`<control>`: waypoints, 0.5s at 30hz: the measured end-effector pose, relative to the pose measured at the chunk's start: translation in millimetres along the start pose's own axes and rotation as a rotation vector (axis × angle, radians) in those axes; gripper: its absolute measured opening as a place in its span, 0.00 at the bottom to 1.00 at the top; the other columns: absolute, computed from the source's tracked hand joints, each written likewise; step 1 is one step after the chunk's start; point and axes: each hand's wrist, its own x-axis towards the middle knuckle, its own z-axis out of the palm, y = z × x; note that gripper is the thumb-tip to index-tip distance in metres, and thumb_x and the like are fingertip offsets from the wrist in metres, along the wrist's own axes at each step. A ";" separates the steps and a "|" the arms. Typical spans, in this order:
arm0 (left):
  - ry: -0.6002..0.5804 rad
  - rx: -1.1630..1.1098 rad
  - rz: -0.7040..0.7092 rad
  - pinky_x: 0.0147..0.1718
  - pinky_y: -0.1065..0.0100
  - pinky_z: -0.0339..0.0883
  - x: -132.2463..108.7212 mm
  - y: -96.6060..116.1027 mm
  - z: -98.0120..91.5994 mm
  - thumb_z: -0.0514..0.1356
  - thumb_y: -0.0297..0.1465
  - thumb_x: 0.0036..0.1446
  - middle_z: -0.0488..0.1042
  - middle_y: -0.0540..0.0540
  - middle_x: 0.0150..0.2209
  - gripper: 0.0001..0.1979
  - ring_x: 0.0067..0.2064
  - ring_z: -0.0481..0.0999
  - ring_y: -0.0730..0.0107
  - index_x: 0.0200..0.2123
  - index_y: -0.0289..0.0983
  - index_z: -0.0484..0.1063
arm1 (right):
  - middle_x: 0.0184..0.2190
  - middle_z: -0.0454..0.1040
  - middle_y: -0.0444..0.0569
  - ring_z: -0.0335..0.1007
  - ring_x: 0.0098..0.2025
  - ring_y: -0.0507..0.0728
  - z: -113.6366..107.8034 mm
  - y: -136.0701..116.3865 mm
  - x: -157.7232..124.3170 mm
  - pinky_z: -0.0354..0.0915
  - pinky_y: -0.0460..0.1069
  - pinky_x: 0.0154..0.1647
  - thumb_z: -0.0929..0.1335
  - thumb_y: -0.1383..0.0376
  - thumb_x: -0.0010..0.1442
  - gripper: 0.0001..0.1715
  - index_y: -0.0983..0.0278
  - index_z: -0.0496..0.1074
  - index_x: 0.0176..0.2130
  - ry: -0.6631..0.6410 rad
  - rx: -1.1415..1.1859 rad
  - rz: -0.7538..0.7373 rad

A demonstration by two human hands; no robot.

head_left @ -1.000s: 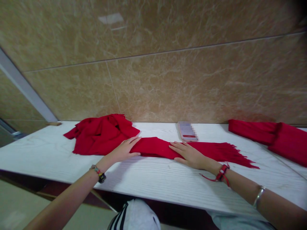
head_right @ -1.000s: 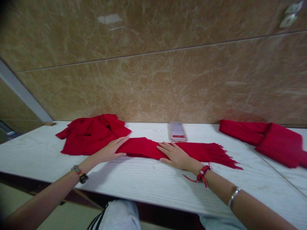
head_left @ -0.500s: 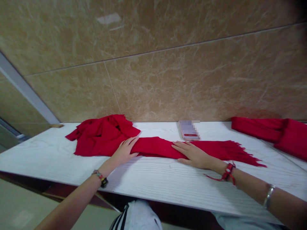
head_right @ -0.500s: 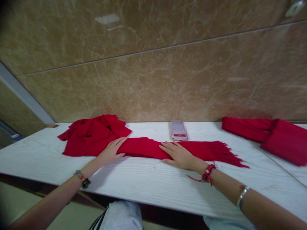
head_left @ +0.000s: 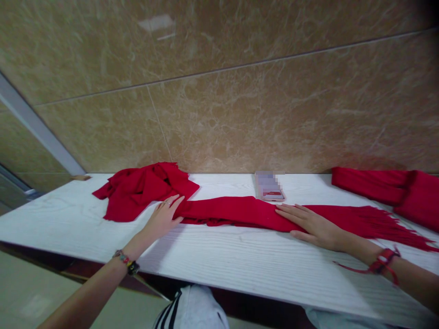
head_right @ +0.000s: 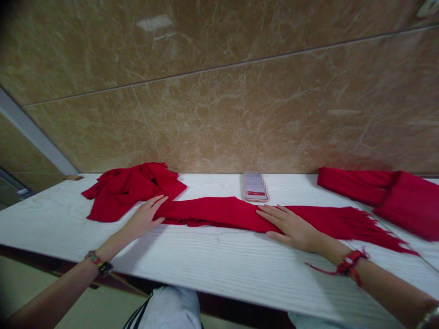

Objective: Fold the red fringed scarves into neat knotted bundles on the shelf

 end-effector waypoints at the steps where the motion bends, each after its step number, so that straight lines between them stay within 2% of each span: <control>1: 0.001 0.001 -0.075 0.52 0.57 0.55 -0.5 -6.0 2.2 0.55 0.32 0.51 0.56 0.36 0.57 0.30 0.57 0.58 0.55 0.57 0.34 0.53 | 0.61 0.50 0.48 0.45 0.61 0.61 -0.8 2.6 -2.2 0.46 0.63 0.59 0.57 0.51 0.59 0.33 0.54 0.46 0.61 0.001 0.007 0.007; 4: 0.007 -0.023 -0.315 0.49 0.58 0.59 -2.7 -24.2 9.2 0.55 0.33 0.50 0.60 0.33 0.54 0.32 0.54 0.62 0.53 0.57 0.30 0.52 | 0.60 0.51 0.47 0.45 0.61 0.61 -1.9 5.6 -3.7 0.46 0.63 0.59 0.56 0.52 0.60 0.31 0.54 0.48 0.60 0.006 0.015 0.016; 7: -0.009 -0.109 -0.426 0.44 0.61 0.64 -5.2 -38.0 12.5 0.56 0.32 0.48 0.69 0.35 0.46 0.33 0.48 0.69 0.55 0.57 0.30 0.51 | 0.60 0.51 0.47 0.45 0.61 0.61 -1.0 5.3 -2.3 0.46 0.63 0.58 0.57 0.52 0.59 0.31 0.54 0.49 0.60 0.008 0.006 0.023; 11: -0.037 -0.313 -0.393 0.37 0.65 0.68 -8.4 -49.5 9.4 0.57 0.29 0.44 0.74 0.45 0.36 0.34 0.38 0.75 0.63 0.57 0.33 0.52 | 0.60 0.51 0.48 0.47 0.60 0.62 3.2 8.0 -2.1 0.46 0.64 0.58 0.57 0.51 0.59 0.31 0.54 0.49 0.60 0.015 -0.002 0.022; 15: 0.062 -0.241 -0.308 0.42 0.64 0.67 -12.9 -63.5 -5.3 0.52 0.21 0.41 0.74 0.44 0.40 0.31 0.41 0.73 0.66 0.53 0.35 0.58 | 0.60 0.52 0.47 0.48 0.60 0.62 7.6 11.9 -2.9 0.47 0.64 0.58 0.58 0.51 0.58 0.32 0.53 0.49 0.60 0.043 0.000 0.010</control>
